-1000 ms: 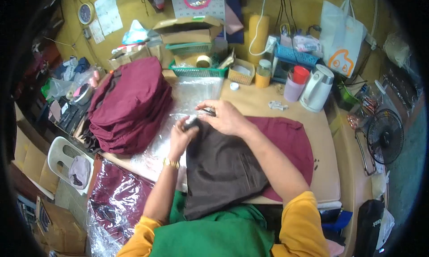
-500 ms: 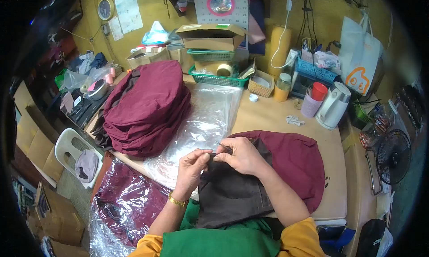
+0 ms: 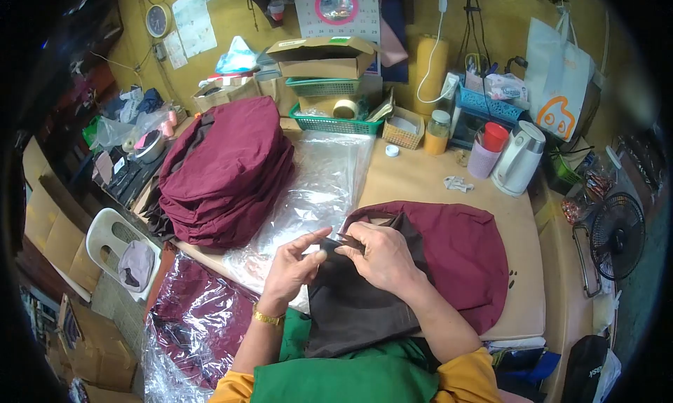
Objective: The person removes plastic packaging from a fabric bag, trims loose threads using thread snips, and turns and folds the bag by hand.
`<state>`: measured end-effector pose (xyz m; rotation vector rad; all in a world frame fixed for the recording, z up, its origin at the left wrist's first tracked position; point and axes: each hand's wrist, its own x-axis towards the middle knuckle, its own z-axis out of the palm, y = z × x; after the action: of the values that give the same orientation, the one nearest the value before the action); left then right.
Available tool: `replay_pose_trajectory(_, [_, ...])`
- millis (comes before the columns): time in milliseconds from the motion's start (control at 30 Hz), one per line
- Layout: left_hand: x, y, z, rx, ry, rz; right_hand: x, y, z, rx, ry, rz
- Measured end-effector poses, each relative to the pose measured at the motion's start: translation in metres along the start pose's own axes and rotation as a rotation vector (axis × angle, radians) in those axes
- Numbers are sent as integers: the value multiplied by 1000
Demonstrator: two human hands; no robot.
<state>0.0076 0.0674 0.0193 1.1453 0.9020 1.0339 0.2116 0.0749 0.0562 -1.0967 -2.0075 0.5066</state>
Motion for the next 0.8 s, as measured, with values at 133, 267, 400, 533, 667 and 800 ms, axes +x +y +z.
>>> replay_pose_trajectory(133, [16, -22, 9, -186, 35, 74, -6, 3, 3, -40, 21, -72])
replay_pose_trajectory(267, [12, -17, 21, -440, 175, 90, -9, 6, 4, 13, 27, -47])
replay_pose_trajectory(400, [8, -17, 16, -438, 206, 61, -11, 7, 6, 86, 31, 1])
replay_pose_trajectory(533, [12, -21, -26, -691, 388, 231, -10, 4, -1, 128, 73, 46])
replay_pose_trajectory(667, [-1, -17, -38, 94, 241, 122, -10, 2, -7, 101, 59, 89])
replay_pose_trajectory(800, [-8, 9, 9, 105, 50, 100, -10, -4, -1, 46, 54, 49])
